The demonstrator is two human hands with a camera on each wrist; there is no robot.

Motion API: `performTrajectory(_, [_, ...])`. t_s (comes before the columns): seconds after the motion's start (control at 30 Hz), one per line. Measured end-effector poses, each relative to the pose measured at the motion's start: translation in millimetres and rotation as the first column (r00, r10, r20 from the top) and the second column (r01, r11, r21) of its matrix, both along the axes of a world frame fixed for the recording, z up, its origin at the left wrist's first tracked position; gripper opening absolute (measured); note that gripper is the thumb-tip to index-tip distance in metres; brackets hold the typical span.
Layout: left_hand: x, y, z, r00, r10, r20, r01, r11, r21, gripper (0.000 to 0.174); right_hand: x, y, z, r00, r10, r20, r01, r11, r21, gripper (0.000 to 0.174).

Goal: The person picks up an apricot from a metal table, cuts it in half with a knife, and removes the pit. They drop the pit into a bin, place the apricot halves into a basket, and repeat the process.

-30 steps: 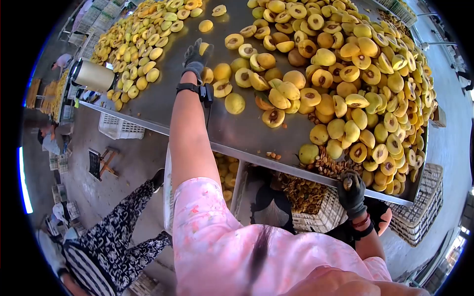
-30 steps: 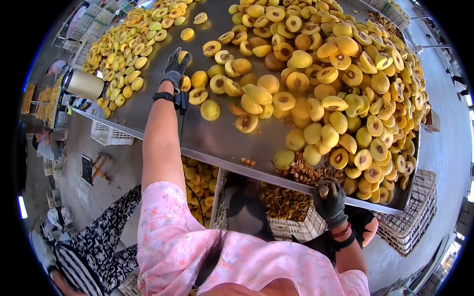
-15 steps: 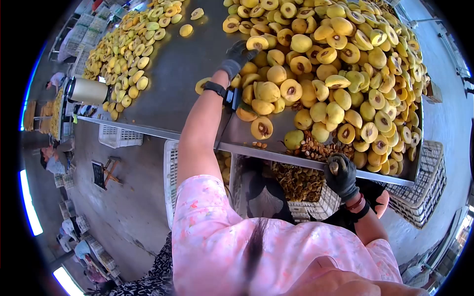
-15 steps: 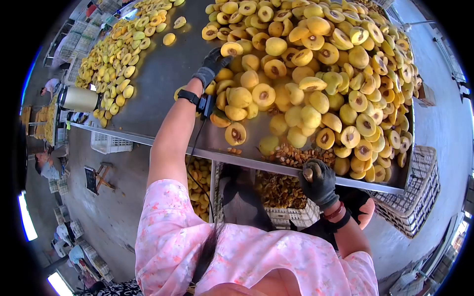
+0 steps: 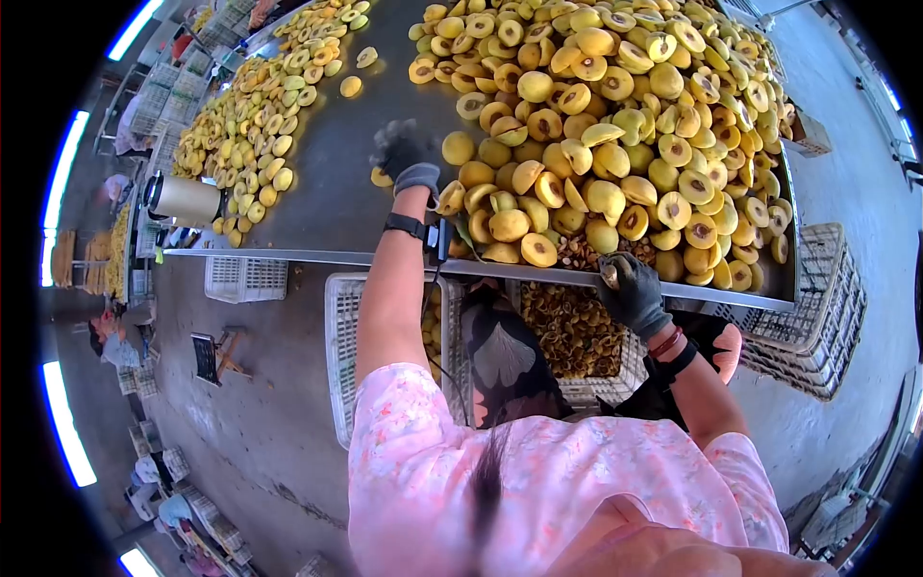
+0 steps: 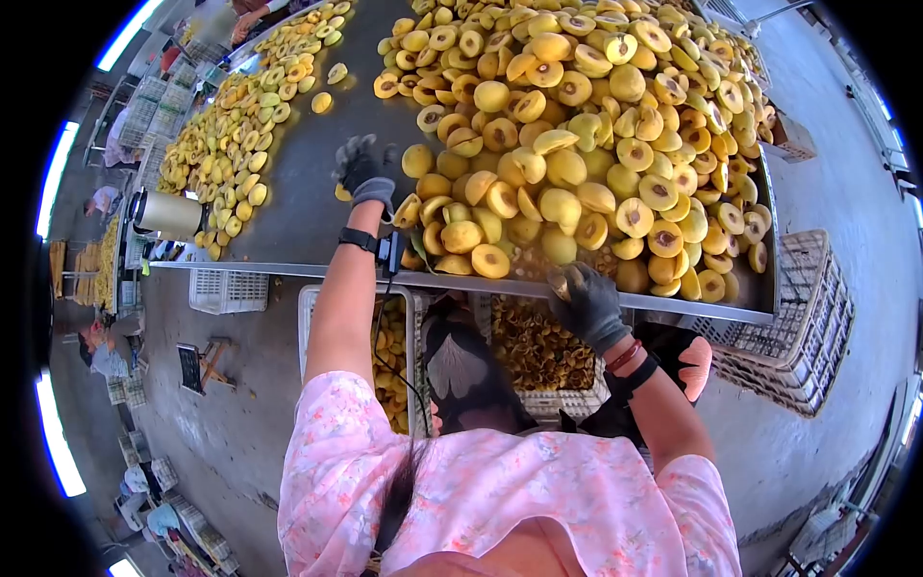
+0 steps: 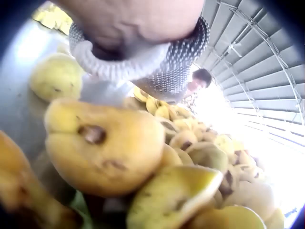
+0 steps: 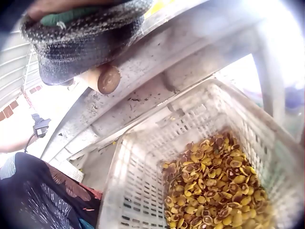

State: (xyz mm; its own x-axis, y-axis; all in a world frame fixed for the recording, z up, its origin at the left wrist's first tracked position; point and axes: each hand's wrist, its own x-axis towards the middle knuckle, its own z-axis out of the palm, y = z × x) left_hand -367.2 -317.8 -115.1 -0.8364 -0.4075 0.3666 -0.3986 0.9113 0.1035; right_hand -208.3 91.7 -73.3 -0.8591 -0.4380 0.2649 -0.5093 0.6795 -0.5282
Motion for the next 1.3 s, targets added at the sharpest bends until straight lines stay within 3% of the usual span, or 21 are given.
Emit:
performTrajectory(0.03, [3, -11, -2, 0.972, 0.221, 0.074, -0.222, 0.975, 0.002, 0.065, 0, 0, -1, 1.000, -0.006, -0.011, 0.006, 1.000, 0.005, 0.022])
performTrajectory(0.13, [3, -31, -15, 0.908, 0.167, 0.384, -0.273, 0.932, 0.240, 0.063, 1, 4, -12, 1.000, -0.001, -0.017, 0.002, 0.999, 0.052, 0.031])
performTrajectory(0.17, [-4, -40, -28, 0.955, -0.079, 0.284, -0.061, 0.890, 0.452, 0.063, 0, 6, -16, 1.000, 0.001, -0.017, 0.001, 0.997, 0.072, 0.035])
performTrajectory(0.27, [-7, 16, 25, 0.928, -0.298, 0.222, 0.121, 0.808, 0.576, 0.057, 2, 1, -1, 0.999, -0.001, -0.043, 0.002, 1.000, 0.021, 0.020])
performTrajectory(0.37, [-35, 44, 34, 0.865, -0.464, 0.190, 0.342, 0.824, 0.451, 0.054, 1, 0, 1, 0.997, 0.021, -0.069, -0.022, 1.000, -0.014, 0.020])
performTrajectory(0.5, [-71, 68, 30, 0.796, -0.556, 0.241, 0.424, 0.795, 0.434, 0.059, 0, 0, 9, 0.999, 0.025, -0.044, -0.026, 0.999, -0.023, 0.021])
performTrajectory(0.6, [-84, 61, 25, 0.712, -0.668, 0.215, 0.533, 0.714, 0.454, 0.051, 1, 2, -1, 0.998, -0.014, -0.061, 0.013, 1.000, -0.019, 0.022])
performTrajectory(0.63, [-84, 57, 23, 0.744, -0.638, 0.198, 0.429, 0.683, 0.590, 0.052, 2, 2, -4, 0.997, -0.025, -0.073, 0.024, 1.000, -0.013, 0.022])
performTrajectory(0.73, [-59, 69, 39, 0.849, -0.491, 0.196, 0.321, 0.773, 0.547, 0.052, 3, 2, -5, 0.998, -0.021, -0.053, 0.021, 1.000, -0.005, 0.022])
performTrajectory(0.77, [-49, 71, 39, 0.880, -0.470, 0.076, 0.366, 0.770, 0.524, 0.050, 2, 2, -5, 0.998, -0.028, -0.057, 0.028, 1.000, 0.012, 0.021])
performTrajectory(0.87, [-17, 82, 61, 0.908, -0.384, -0.165, 0.397, 0.671, 0.626, 0.053, 6, 3, 0, 0.999, -0.043, -0.033, 0.045, 0.998, 0.036, 0.020])
performTrajectory(0.9, [-6, 86, 71, 0.796, -0.469, -0.382, 0.605, 0.630, 0.487, 0.048, 6, 2, 6, 0.999, -0.046, -0.012, 0.046, 0.999, 0.023, 0.021])
performTrajectory(1.0, [49, 105, 109, 0.899, -0.355, -0.257, 0.328, 0.154, 0.932, 0.044, 7, 0, 15, 0.999, -0.034, 0.033, 0.031, 0.998, 0.062, 0.024])
performTrajectory(1.07, [87, 124, 120, 0.876, -0.295, -0.382, 0.380, -0.065, 0.923, 0.042, 9, 6, 23, 0.997, 0.008, 0.078, -0.020, 0.987, 0.160, 0.031])
performTrajectory(1.13, [129, 144, 135, 0.853, -0.239, -0.464, 0.393, -0.291, 0.872, 0.042, 12, 7, 4, 0.978, -0.069, 0.196, 0.115, 0.965, -0.236, 0.027])
performTrajectory(1.2, [172, 166, 148, 0.891, -0.206, -0.404, 0.340, -0.286, 0.896, 0.035, 33, 10, 15, 0.978, -0.023, 0.206, 0.111, 0.896, -0.430, 0.024])
performTrajectory(1.27, [210, 187, 161, 0.913, -0.212, -0.348, 0.310, -0.194, 0.931, 0.035, 69, 6, 48, 0.935, 0.066, 0.347, 0.118, 0.867, -0.484, 0.024])
performTrajectory(1.3, [223, 196, 158, 0.889, -0.214, -0.405, 0.373, -0.177, 0.911, 0.036, 83, 4, 64, 0.906, 0.110, 0.410, 0.127, 0.851, -0.510, 0.023])
